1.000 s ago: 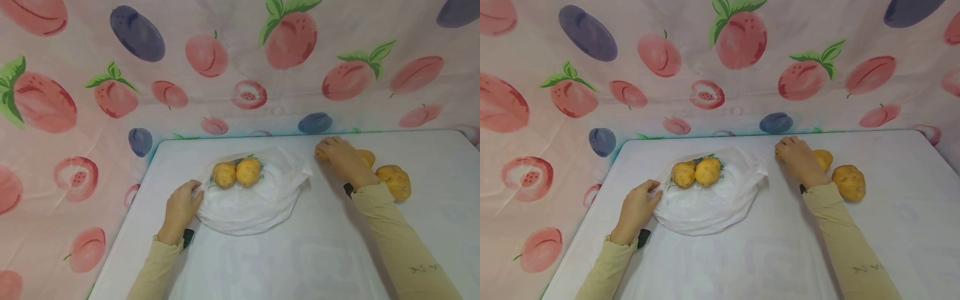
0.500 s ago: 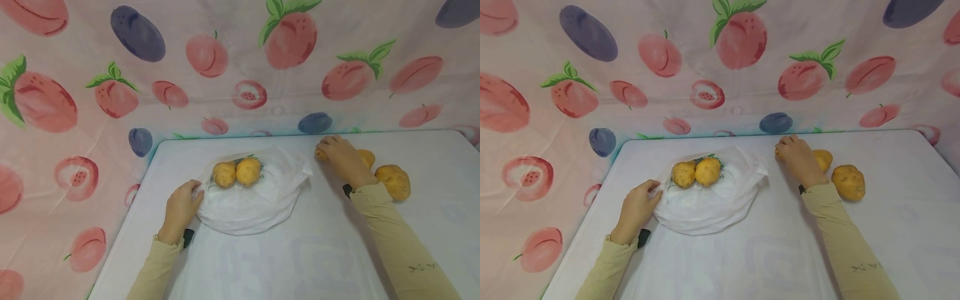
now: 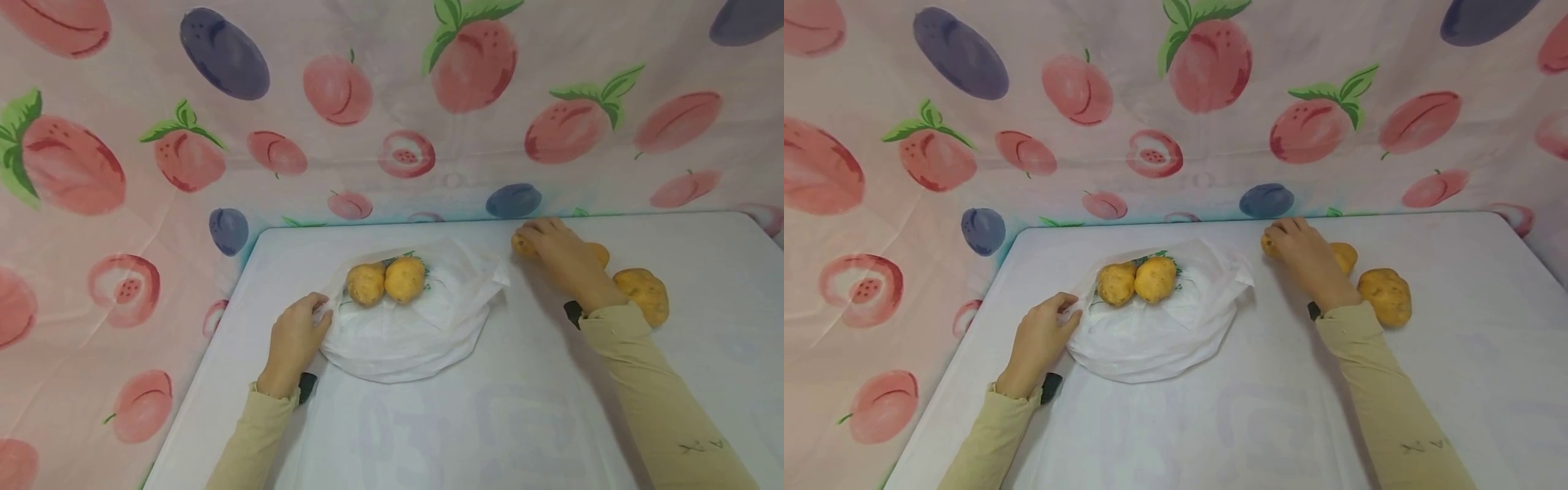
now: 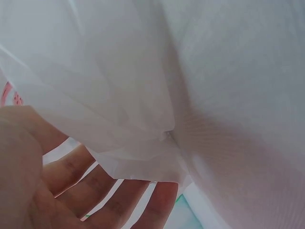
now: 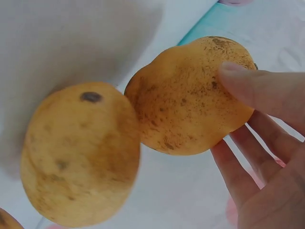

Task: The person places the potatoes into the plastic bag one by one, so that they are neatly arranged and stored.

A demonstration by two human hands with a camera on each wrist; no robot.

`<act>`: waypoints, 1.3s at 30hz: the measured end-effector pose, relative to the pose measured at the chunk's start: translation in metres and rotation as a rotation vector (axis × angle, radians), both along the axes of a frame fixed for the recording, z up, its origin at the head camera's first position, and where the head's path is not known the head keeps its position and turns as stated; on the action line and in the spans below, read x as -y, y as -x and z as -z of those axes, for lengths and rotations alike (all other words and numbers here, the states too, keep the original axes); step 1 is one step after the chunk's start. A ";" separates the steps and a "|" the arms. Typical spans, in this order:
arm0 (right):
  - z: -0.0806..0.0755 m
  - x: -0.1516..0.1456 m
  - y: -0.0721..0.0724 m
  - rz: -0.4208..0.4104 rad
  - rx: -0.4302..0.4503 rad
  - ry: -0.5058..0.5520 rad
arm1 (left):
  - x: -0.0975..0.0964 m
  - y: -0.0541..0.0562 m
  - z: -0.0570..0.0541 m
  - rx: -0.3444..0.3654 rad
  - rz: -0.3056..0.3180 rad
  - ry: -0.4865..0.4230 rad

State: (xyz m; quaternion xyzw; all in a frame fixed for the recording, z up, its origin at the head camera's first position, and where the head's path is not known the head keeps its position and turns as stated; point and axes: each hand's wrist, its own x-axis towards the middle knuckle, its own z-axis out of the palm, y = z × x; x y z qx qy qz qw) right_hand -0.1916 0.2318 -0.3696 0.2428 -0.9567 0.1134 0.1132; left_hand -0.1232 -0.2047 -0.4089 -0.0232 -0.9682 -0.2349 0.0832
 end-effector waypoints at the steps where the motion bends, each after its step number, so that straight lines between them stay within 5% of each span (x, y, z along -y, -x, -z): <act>1: -0.001 0.001 -0.001 -0.004 -0.001 0.002 | 0.000 0.000 0.000 0.002 -0.002 0.000; 17: -0.033 0.017 -0.016 -0.076 -0.139 0.091 | 0.000 0.000 -0.001 0.007 0.003 -0.004; 39: -0.062 0.047 -0.037 -0.176 -0.207 0.125 | 0.000 0.000 0.000 0.025 0.002 -0.004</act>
